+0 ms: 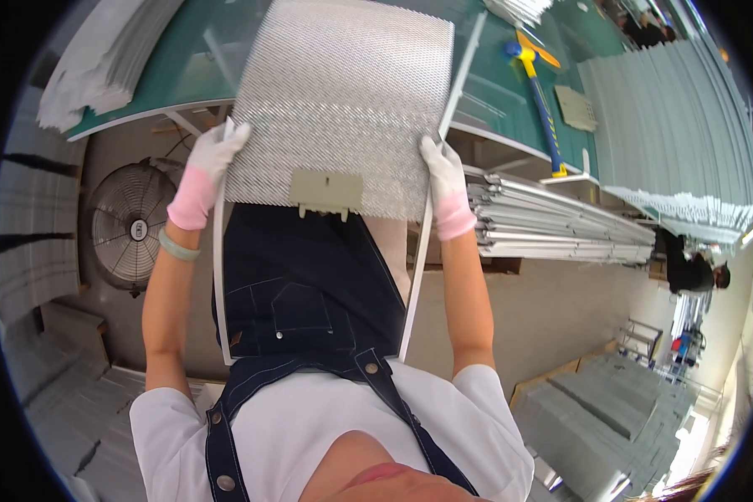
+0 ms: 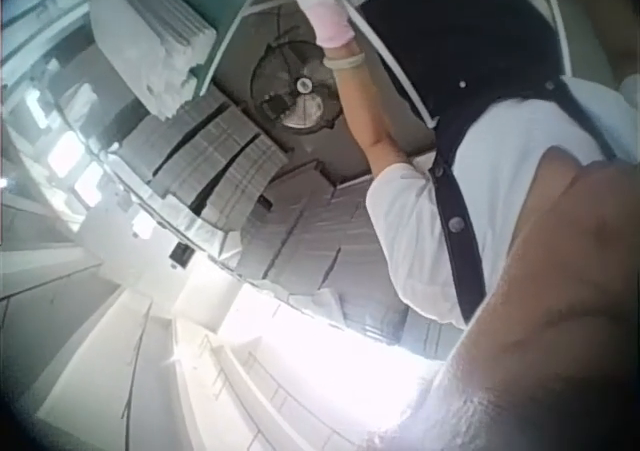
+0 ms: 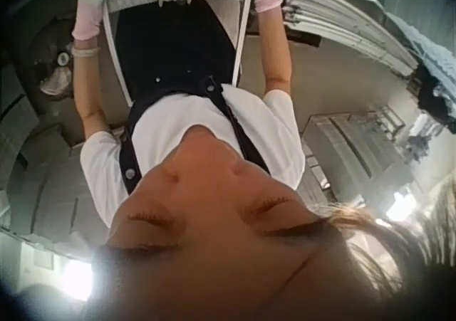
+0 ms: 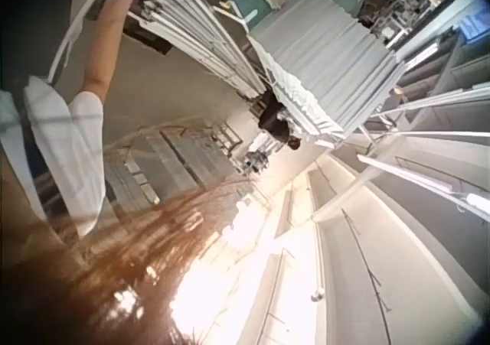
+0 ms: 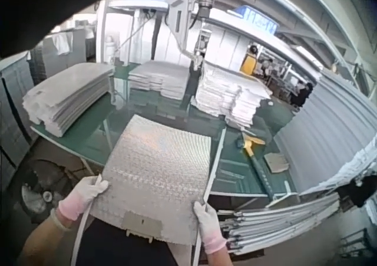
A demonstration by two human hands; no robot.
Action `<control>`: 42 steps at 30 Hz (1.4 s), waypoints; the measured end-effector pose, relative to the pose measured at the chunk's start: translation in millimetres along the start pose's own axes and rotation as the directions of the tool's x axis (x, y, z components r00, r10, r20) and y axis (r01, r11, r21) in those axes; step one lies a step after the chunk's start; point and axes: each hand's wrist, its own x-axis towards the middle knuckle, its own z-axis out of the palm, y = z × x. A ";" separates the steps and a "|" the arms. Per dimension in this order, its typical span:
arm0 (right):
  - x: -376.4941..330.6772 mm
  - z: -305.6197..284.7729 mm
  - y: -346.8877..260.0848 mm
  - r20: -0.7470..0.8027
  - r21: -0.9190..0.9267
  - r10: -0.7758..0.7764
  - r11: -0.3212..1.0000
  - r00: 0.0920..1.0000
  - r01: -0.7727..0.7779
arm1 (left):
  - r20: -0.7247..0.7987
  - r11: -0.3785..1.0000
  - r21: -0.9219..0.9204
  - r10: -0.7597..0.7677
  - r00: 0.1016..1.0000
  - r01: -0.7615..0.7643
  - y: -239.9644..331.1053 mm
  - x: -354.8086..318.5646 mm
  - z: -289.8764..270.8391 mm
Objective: Assembling metal mesh filters by attaching frames, handles, and using a pressing machine.
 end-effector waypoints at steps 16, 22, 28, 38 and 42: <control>-3.0 -2.7 -14.8 -0.019 0.009 0.026 1.000 0.999 -0.026 | 0.003 0.996 -0.024 0.086 0.996 -0.086 -0.8 11.4 1.2; -6.8 1.6 -3.7 -0.046 -0.013 0.061 0.998 0.997 -0.062 | -0.055 1.000 0.013 -0.020 0.998 0.021 -5.6 -7.3 -4.1; -30.1 0.5 -9.1 -0.022 0.096 0.090 0.992 0.996 -0.088 | -0.004 0.997 0.019 -0.078 0.997 0.078 1.5 -24.2 0.2; -106.0 -23.7 20.4 0.027 -0.042 0.274 0.961 0.961 -0.273 | 0.165 0.963 0.144 -0.249 0.954 0.227 -15.4 -96.4 -22.5; -54.4 -19.4 -25.9 0.211 0.032 0.141 0.988 0.967 -0.151 | 0.269 0.976 0.142 -0.201 0.942 0.168 0.6 -85.1 -19.0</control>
